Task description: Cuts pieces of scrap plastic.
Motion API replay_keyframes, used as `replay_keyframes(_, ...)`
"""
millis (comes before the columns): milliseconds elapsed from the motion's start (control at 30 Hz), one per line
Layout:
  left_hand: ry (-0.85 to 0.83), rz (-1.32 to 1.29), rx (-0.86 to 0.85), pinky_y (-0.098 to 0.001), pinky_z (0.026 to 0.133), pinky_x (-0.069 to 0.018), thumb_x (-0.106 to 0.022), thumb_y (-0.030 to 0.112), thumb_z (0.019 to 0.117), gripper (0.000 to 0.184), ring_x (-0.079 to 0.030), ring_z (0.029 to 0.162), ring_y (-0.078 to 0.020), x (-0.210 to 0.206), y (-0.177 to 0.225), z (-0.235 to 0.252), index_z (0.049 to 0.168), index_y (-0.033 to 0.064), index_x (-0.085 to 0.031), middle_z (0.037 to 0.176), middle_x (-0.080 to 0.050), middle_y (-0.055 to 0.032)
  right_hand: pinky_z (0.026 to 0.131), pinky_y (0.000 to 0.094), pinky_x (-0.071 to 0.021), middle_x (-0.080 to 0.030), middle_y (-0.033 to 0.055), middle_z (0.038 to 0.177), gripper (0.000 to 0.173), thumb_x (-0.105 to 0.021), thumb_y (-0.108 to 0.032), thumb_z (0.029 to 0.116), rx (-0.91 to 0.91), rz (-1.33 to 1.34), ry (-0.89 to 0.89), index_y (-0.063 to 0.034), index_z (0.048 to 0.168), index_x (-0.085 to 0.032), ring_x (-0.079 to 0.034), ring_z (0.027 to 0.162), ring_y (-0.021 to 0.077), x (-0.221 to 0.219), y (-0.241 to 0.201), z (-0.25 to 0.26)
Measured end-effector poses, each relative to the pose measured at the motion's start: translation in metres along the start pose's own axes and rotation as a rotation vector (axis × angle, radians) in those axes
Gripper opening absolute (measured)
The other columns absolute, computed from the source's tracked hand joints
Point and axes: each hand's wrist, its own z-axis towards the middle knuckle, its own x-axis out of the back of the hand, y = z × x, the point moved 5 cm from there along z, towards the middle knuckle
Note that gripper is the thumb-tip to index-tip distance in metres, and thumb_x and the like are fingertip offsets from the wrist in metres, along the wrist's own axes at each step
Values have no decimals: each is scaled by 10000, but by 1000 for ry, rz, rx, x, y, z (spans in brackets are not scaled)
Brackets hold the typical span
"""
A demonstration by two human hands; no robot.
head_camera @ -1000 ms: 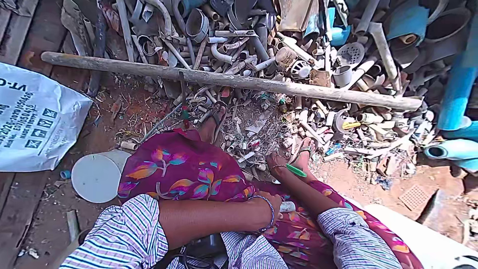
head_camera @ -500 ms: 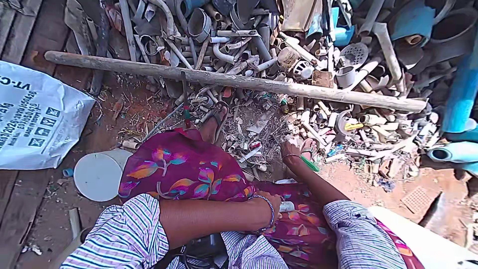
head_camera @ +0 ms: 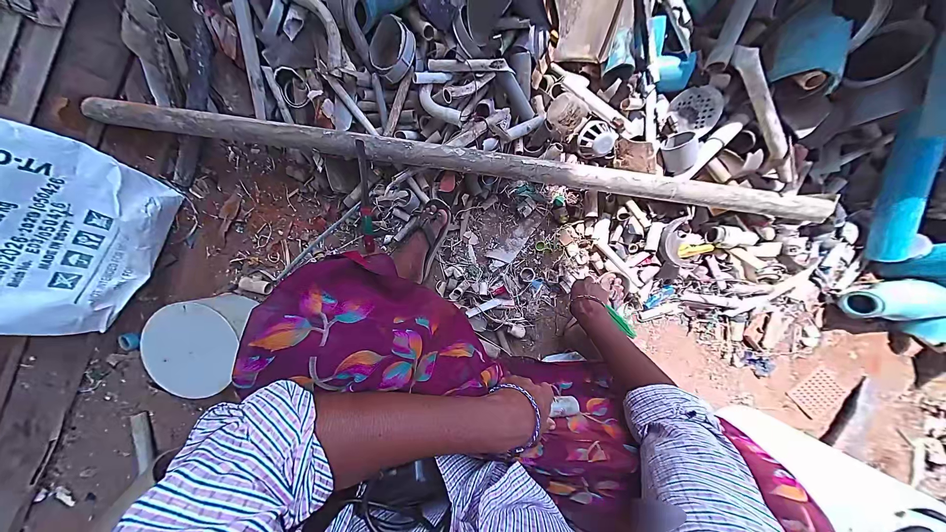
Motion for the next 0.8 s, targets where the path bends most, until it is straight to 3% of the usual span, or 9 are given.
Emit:
replay_keyframes(167, 3, -4, -6, -576, 1061, -437, -443, 352, 1108, 545, -553, 1284, -456, 1, -1, -1, 1426, -90, -423, 1303, -586, -321, 1047, 595, -454, -470, 317, 1491, 449, -444, 0, 1036, 348, -224, -199, 102, 1473, -417, -525, 1338, 472, -41, -52, -82)
replay_keyframes(267, 1, -4, -9, -574, 1061, -439, -446, 351, 1107, 543, -559, 1280, -453, 1, 0, -2, 1422, -92, -423, 1299, -588, -320, 1032, 609, -460, -430, 298, 1536, 459, -434, 25, 1036, 451, -246, -218, 62, 1493, -427, -524, 1331, 482, -43, -61, -101)
replay_keyframes(467, 6, 33, -16, -575, 1060, -435, -422, 343, 1115, 544, -553, 1282, -457, 0, 1, -3, 1435, -97, -409, 1313, -575, -329, 989, 593, -495, -521, 309, 1439, 455, -571, -2, 989, 243, -65, -9, 83, 1428, -485, -571, 1273, 477, -2, -39, -43)
replay_keyframes(667, 7, 16, -11, -578, 1070, -427, -436, 340, 1111, 547, -541, 1299, -462, 1, 0, -3, 1442, -95, -408, 1320, -575, -328, 1070, 592, -433, -493, 318, 1474, 452, -451, -25, 1041, 269, -164, -128, 106, 1472, -416, -513, 1354, 468, -23, -54, -61)
replay_keyframes(800, 7, 21, -24, -580, 1057, -438, -431, 345, 1113, 548, -550, 1288, -461, 1, 1, -4, 1437, -96, -409, 1315, -577, -328, 1043, 599, -460, -497, 306, 1480, 458, -508, -49, 1029, 276, -156, -119, 75, 1467, -456, -536, 1331, 469, -22, -46, -63)
